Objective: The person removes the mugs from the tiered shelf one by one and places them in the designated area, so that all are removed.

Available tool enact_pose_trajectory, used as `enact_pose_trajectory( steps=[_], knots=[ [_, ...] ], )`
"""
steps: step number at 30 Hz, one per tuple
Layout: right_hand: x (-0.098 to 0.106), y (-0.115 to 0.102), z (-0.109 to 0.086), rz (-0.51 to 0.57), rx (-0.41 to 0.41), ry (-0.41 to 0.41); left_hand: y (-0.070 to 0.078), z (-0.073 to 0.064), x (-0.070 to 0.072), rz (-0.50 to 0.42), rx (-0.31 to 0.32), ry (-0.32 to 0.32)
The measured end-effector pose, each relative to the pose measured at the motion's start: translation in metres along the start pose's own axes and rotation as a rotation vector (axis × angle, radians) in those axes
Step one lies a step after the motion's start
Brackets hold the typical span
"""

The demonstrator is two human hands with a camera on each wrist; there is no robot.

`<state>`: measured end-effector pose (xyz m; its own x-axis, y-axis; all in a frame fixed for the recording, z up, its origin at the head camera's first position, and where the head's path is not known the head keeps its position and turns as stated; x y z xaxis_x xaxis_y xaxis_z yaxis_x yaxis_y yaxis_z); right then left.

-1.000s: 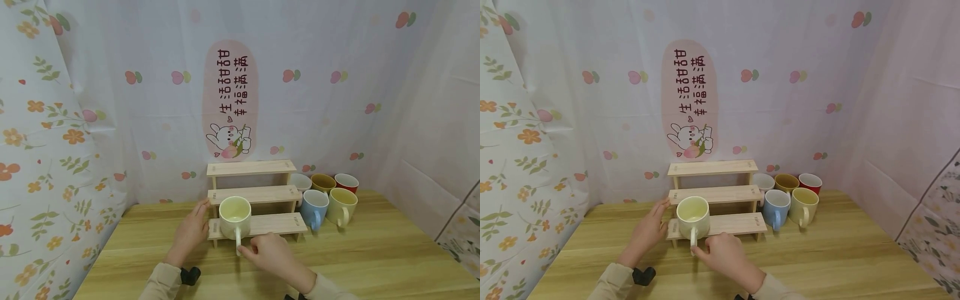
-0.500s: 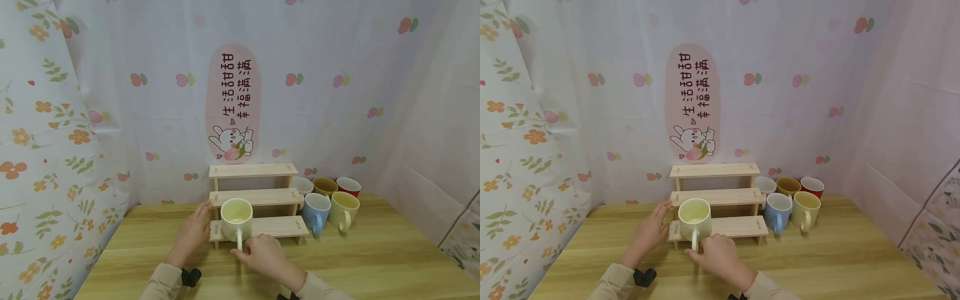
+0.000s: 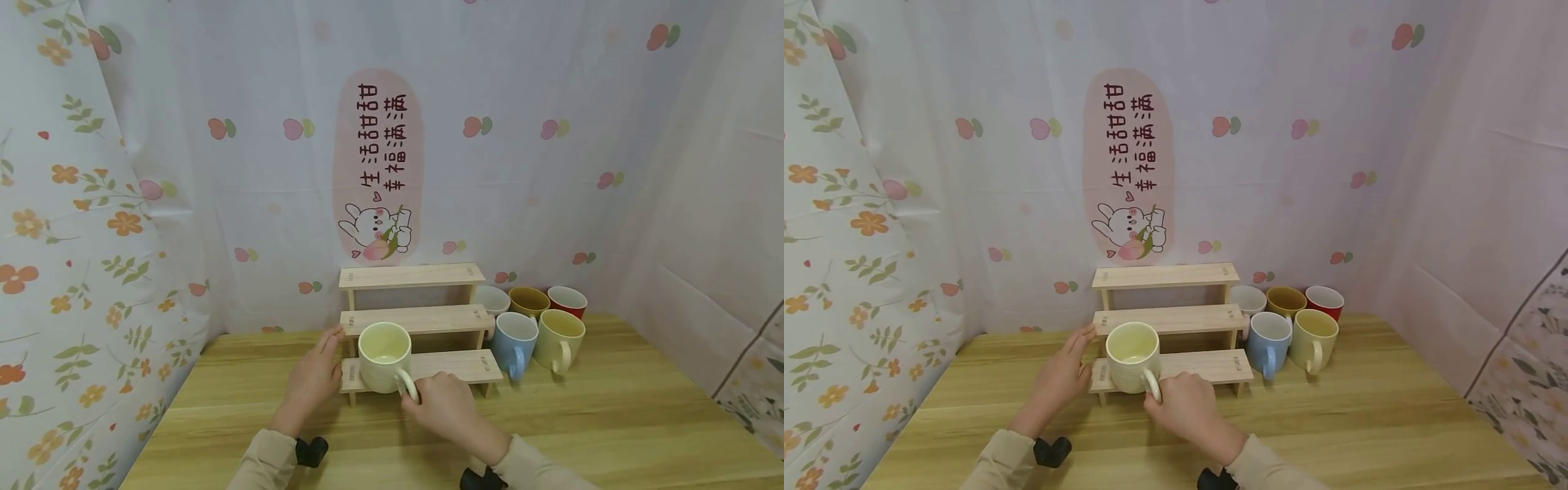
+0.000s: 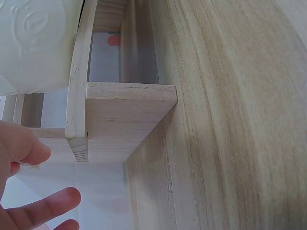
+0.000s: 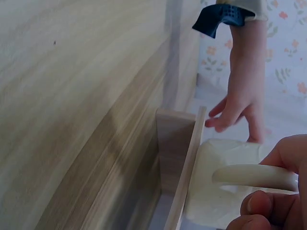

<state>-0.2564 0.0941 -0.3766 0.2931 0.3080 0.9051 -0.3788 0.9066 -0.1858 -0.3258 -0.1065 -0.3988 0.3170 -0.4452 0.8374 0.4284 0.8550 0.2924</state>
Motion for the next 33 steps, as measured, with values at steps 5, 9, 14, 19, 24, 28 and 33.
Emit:
enact_pose_trajectory(
  steps=[5, 9, 14, 19, 24, 28, 33],
  knots=[
    [-0.004, 0.004, 0.005, 0.0, -0.003, 0.008, 0.001, -0.001, 0.001, 0.007, -0.013, 0.008],
    [-0.005, 0.004, 0.009, 0.019, -0.002, 0.009, 0.001, -0.002, 0.001, 0.012, -0.018, 0.018],
    [-0.003, 0.003, 0.012, 0.047, -0.009, 0.026, 0.0, -0.001, 0.0, 0.016, -0.017, 0.026],
    [-0.003, 0.003, 0.016, 0.078, -0.022, 0.031, 0.0, -0.001, -0.001, 0.011, -0.016, 0.022],
    [-0.003, 0.003, 0.019, 0.074, -0.039, 0.043, -0.001, -0.001, -0.001, -0.006, -0.017, 0.028],
    [-0.004, 0.004, 0.02, 0.088, -0.038, 0.046, -0.001, -0.001, 0.0, -0.007, -0.024, 0.041],
    [-0.008, 0.007, 0.018, 0.128, -0.022, 0.068, 0.0, -0.001, 0.0, 0.005, -0.033, 0.041]
  ],
)
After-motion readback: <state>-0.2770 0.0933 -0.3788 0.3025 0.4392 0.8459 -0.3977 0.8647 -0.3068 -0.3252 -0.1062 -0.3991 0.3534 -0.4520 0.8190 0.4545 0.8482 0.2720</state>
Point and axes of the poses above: each hand's wrist, its own z-axis towards the middle knuckle, its own x-axis out of the back of the hand, y = z × x, the point moved 6 cm from there along z, towards the middle knuckle
